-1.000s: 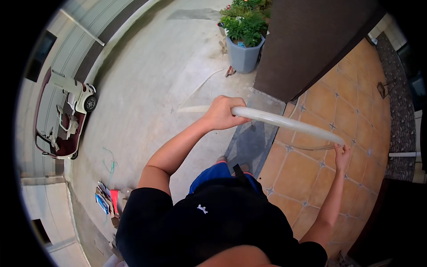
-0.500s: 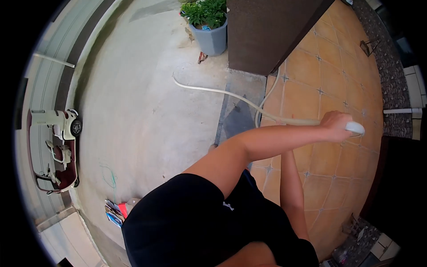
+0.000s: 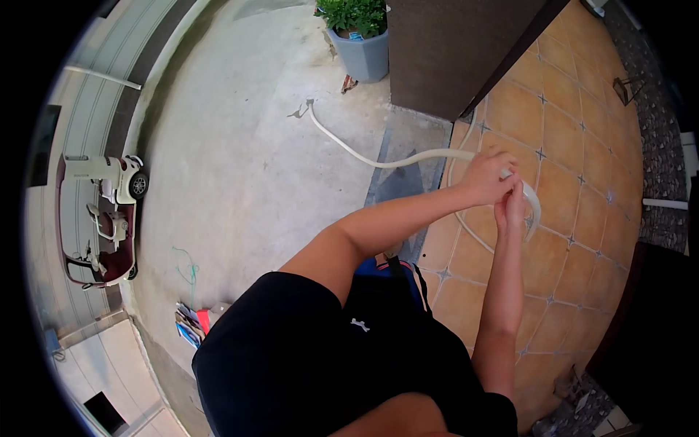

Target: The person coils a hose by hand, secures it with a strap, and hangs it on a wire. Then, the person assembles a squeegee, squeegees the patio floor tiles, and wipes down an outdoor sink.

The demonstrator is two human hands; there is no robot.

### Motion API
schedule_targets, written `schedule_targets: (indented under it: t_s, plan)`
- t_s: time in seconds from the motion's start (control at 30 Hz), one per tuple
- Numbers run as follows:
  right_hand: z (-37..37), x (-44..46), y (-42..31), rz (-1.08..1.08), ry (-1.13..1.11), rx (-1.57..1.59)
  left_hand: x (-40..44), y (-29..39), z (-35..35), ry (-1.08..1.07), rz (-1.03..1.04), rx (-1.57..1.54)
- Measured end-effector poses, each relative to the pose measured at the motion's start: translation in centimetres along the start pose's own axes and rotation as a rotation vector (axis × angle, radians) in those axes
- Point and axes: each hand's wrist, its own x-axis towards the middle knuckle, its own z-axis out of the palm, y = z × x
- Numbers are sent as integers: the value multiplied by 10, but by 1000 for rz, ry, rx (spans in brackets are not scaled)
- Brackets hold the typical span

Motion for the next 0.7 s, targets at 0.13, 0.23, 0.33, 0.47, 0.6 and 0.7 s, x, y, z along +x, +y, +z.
schedule_targets:
  t_s: [0.13,0.23,0.33,0.47,0.6,0.7]
  plan:
    - [-20,-13,-12,47,-44,81,-85,-182,-87,229,-902,-223]
    - [25,-51,-28,108,-120,78,-99,-152,-121,477,-1532,-847]
    - [51,-90,-48,126,-113,236,-105,-192,-113,651,-1323,-1457]
    - [63,-145,-92,139,-288,274,-82,-237,-119,968,-839,-1828]
    - [21,-170,-139,-22,-116,234,-77,-276,-174,1143,-863,-1844]
    - [-36,-156,-149,-5,-65,209,-83,-284,-212,1087,-822,-1807]
